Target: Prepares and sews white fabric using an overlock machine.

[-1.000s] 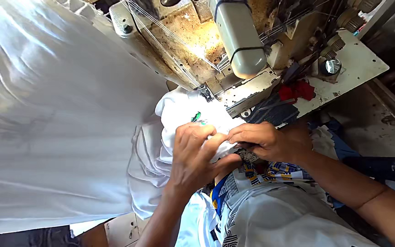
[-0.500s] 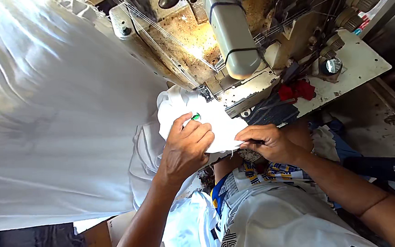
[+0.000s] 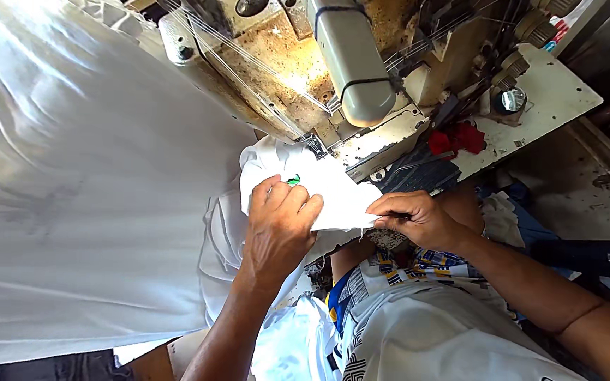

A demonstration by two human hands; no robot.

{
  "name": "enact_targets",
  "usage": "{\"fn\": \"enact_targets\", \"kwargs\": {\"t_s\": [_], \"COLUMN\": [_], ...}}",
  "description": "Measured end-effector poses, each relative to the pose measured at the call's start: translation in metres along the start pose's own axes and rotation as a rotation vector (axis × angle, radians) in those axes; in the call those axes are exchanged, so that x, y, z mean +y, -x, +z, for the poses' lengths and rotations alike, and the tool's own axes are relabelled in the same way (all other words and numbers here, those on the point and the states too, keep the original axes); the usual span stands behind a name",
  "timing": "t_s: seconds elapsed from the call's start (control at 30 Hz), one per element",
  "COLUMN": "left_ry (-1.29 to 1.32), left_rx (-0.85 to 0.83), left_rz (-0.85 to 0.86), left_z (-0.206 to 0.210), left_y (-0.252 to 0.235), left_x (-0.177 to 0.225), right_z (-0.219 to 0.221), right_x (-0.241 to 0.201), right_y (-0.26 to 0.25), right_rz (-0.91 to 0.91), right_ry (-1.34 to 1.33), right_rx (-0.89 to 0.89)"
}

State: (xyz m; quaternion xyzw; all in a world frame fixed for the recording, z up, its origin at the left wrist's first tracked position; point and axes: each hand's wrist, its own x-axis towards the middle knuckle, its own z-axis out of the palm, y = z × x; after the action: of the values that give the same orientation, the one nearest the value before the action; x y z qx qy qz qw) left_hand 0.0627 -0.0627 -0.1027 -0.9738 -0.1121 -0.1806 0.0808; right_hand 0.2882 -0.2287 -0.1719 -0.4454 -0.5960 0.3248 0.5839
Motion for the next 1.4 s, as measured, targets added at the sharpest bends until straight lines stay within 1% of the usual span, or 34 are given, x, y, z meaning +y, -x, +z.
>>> {"fn": "enact_targets", "kwargs": {"t_s": [0.07, 0.27, 0.5, 0.7, 1.0, 1.17, 1.23, 1.33, 1.4], "left_ry": [0.025, 0.054, 0.029, 0.022, 0.044, 0.05, 0.059, 0.065, 0.096], "left_rx": [0.02, -0.031, -0.07, -0.051, -0.02, -0.038, -0.078, -0.193, -0.177], "left_rz": [0.018, 0.056, 0.054, 0.046, 0.065, 0.061, 0.009, -0.105, -0.082], "left_z": [0.0, -0.003, -0.006, -0.004, -0.001, 0.0, -0.006, -0.031, -0.048], "left_y": [0.0, -0.004, -0.013, -0.014, -0.016, -0.017, -0.017, -0.015, -0.012], "left_x": [-0.001, -0.008, -0.029, -0.05, -0.058, -0.067, -0.068, -0.062, -0.054], "right_z": [-0.001, 0.0, 0.005, 0.011, 0.012, 0.016, 0.017, 0.014, 0.013], "right_x": [0.0, 0.001, 0.008, 0.013, 0.011, 0.011, 0.01, 0.011, 0.011], "right_y": [0.0, -0.005, -0.025, -0.044, -0.048, -0.058, -0.062, -0.065, -0.066], "right_rz": [0.004, -0.007, -0.01, -0.025, -0.028, -0.023, -0.019, -0.021, -0.047], "right_ry": [-0.011, -0.039, -0.042, -0.064, -0.033, -0.027, -0.039, -0.056, 0.007], "right_rx": [0.002, 0.022, 0.064, 0.084, 0.077, 0.094, 0.096, 0.07, 0.043]}}
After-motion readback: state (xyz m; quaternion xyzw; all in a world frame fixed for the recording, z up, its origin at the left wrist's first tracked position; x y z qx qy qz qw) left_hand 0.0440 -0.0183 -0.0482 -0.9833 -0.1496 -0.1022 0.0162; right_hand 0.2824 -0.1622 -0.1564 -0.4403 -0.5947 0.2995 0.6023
